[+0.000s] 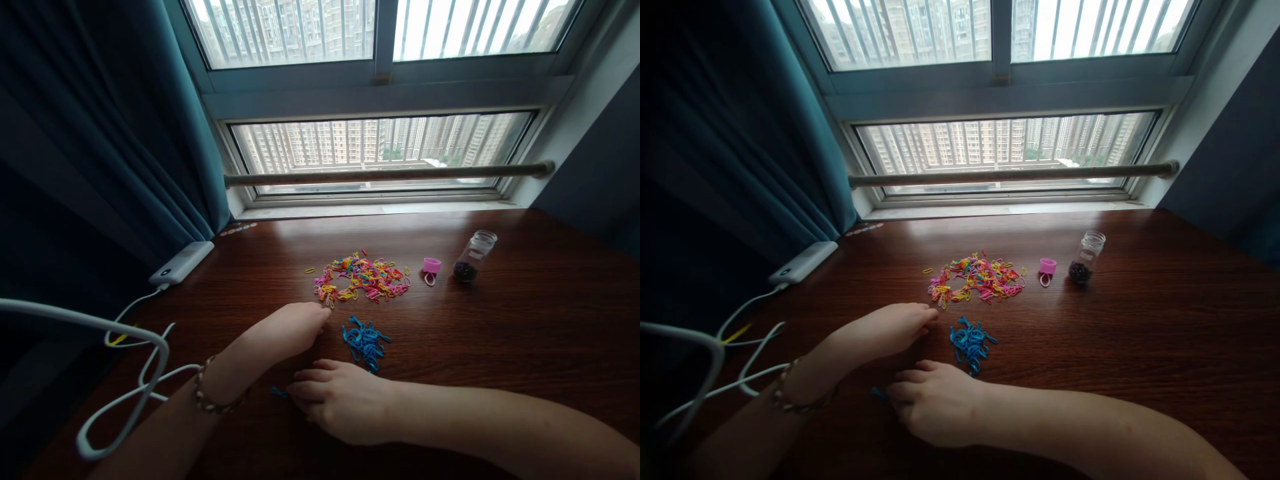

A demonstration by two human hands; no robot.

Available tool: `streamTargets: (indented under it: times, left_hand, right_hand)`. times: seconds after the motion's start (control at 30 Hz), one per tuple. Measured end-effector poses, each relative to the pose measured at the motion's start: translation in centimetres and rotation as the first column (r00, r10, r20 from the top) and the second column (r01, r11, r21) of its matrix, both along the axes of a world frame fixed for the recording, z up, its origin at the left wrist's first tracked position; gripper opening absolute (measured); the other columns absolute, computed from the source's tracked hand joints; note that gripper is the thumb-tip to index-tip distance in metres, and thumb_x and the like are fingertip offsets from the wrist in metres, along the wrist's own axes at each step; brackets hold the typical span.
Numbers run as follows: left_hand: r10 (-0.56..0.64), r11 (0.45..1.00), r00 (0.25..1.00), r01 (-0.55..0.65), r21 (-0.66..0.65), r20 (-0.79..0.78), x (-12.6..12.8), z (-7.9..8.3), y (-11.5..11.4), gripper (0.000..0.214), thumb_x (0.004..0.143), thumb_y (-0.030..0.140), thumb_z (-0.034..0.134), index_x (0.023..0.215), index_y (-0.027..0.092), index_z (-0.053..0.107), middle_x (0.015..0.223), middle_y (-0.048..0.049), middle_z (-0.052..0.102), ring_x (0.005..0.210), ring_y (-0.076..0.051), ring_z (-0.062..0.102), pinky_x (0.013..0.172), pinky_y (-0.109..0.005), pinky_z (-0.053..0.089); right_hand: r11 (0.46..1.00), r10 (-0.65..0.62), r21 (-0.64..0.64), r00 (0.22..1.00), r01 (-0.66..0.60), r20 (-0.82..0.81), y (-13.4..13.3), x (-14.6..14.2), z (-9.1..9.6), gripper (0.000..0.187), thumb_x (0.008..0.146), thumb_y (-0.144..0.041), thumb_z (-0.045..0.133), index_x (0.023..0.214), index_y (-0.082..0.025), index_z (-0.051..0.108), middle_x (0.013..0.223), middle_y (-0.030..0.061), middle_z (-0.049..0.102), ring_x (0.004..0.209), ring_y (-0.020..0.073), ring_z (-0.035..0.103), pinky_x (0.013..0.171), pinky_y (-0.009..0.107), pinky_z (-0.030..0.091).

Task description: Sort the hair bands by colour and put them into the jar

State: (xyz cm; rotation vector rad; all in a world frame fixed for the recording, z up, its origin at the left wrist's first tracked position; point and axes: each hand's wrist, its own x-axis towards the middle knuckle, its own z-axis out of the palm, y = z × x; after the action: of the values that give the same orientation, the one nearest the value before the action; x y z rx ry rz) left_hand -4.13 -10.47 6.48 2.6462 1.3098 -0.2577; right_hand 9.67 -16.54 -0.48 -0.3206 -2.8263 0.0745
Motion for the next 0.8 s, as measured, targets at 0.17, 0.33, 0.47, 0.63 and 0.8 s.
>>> streamTargets:
  times: [0.17, 0.33, 0.47, 0.63, 0.8]
  left_hand:
    - [-0.012, 1.0, 1.0, 0.011, 0.026, 0.027, -0.7, -1.0, 0.9, 0.027, 0.077, 0.007, 0.042, 0.095, 0.017, 0.06, 0.088, -0.0085, 0.067, 0.082, -0.019, 0.063, 0.075, -0.028, 0.046]
    - [-0.02, 1.0, 0.999, 0.019, 0.025, 0.033, -0.8, -1.3, 1.2, 0.027, 0.077, 0.008, 0.042, 0.095, 0.017, 0.06, 0.088, -0.0086, 0.066, 0.082, -0.019, 0.063, 0.074, -0.028, 0.046]
    - [-0.017, 1.0, 0.999, 0.016, 0.022, 0.049, -0.8, -1.3, 1.2, 0.024, 0.077, 0.011, 0.045, 0.093, 0.017, 0.061, 0.086, -0.008, 0.066, 0.08, -0.02, 0.063, 0.072, -0.028, 0.046]
    - [-0.04, 0.996, 0.993, 0.03, 0.089, 0.112, -0.6, -1.3, 1.8, 0.022, 0.077, 0.009, 0.044, 0.088, 0.018, 0.061, 0.081, -0.0055, 0.066, 0.075, -0.017, 0.062, 0.07, -0.026, 0.045]
    - [-0.09, 0.966, 0.988, 0.055, 0.254, 0.128, 0.3, -2.0, 3.0, 0.014, 0.08, 0.014, 0.046, 0.082, 0.017, 0.059, 0.077, -0.0054, 0.063, 0.068, -0.017, 0.059, 0.061, -0.026, 0.043]
  right_hand:
    - [0.998, -0.032, -0.058, 0.999, 0.03, -0.026, -0.4, 0.1, 0.8, 0.036, 0.091, -0.032, 0.034, 0.115, -0.012, 0.05, 0.126, 0.0093, 0.048, 0.118, 0.0196, 0.039, 0.097, 0.03, 0.033]
    - [0.996, -0.025, -0.089, 0.999, 0.023, -0.027, -0.6, -0.1, 0.2, 0.042, 0.09, -0.04, 0.034, 0.115, -0.011, 0.05, 0.125, 0.0078, 0.049, 0.12, 0.0201, 0.035, 0.099, 0.033, 0.031]
    - [0.995, -0.046, -0.085, 0.998, 0.043, -0.03, -0.2, -0.1, 0.7, 0.032, 0.089, -0.036, 0.04, 0.095, -0.012, 0.06, 0.105, 0.0093, 0.06, 0.104, 0.0185, 0.049, 0.088, 0.029, 0.038]
    - [0.964, -0.222, -0.146, 0.975, 0.222, 0.016, 1.2, 1.2, 3.7, 0.032, 0.088, -0.03, 0.041, 0.073, -0.013, 0.064, 0.074, 0.006, 0.062, 0.07, 0.0157, 0.057, 0.068, 0.028, 0.042]
    - [0.883, -0.175, -0.439, 0.984, 0.164, 0.015, 3.6, 3.5, 6.0, 0.027, 0.082, -0.03, 0.051, 0.069, -0.013, 0.067, 0.075, 0.0055, 0.065, 0.062, 0.0107, 0.056, 0.06, 0.02, 0.041]
